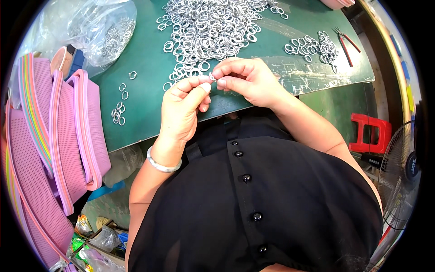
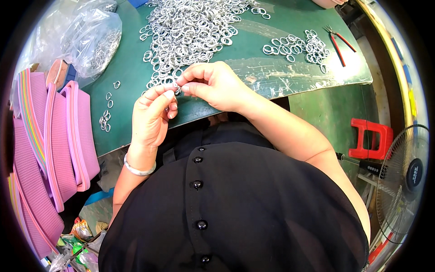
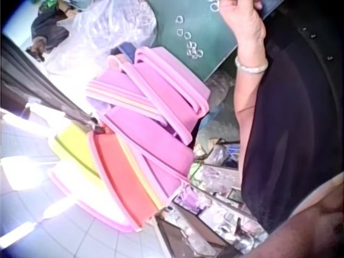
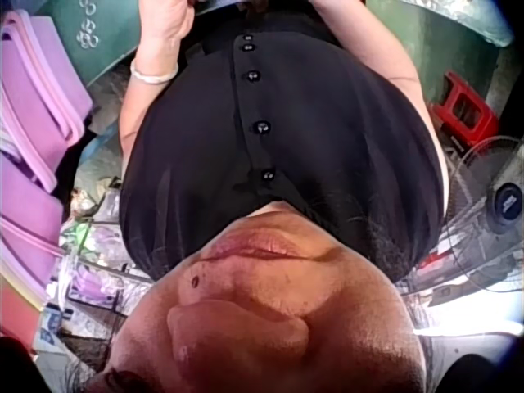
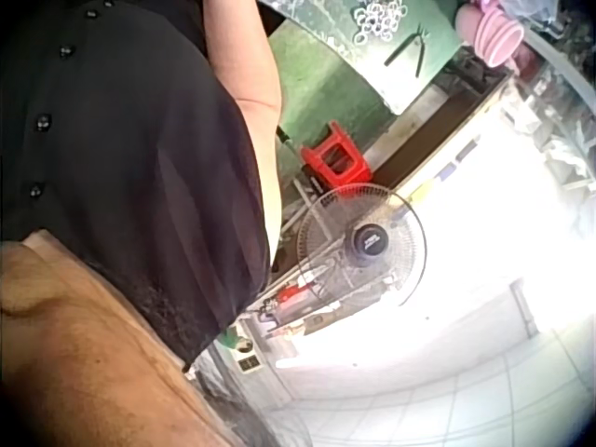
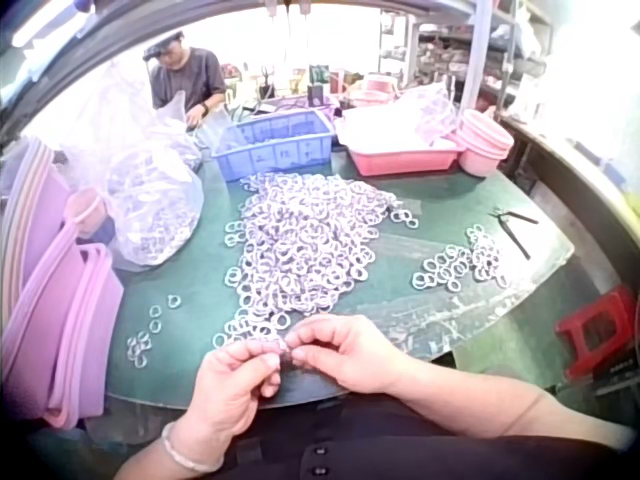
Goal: The person joins small metal rings together by hand, picking them up from a pile and linking them one by one.
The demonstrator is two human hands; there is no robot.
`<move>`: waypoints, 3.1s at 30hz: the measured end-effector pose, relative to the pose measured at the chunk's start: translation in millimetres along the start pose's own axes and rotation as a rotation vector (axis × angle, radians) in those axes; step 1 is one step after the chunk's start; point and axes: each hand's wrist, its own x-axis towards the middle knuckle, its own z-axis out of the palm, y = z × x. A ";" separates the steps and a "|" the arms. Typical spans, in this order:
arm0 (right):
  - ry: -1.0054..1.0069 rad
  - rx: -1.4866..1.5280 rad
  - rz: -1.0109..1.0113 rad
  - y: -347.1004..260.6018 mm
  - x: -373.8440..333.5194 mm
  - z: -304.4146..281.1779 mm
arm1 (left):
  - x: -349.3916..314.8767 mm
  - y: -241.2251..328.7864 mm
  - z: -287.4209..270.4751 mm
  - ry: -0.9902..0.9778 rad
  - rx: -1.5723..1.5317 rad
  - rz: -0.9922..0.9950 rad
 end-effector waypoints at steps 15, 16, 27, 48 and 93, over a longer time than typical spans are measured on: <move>0.109 -0.663 -0.689 -3.2 -4.6 4.4 | 2.5 -10.6 -0.3 0.039 0.126 0.177; 0.081 -0.635 -0.664 -4.7 -5.9 4.7 | 3.5 -11.5 -1.8 0.041 0.114 0.172; 0.129 -0.431 -0.536 0.0 -6.2 1.0 | 5.5 -4.6 -5.9 -0.027 -0.177 -0.083; 0.008 -0.385 -0.381 -4.5 -10.3 6.3 | 6.6 -18.8 -3.4 0.000 0.116 0.263; 0.063 -0.179 -0.163 -4.1 -8.8 2.6 | 2.9 -11.2 6.7 -0.024 -0.074 0.118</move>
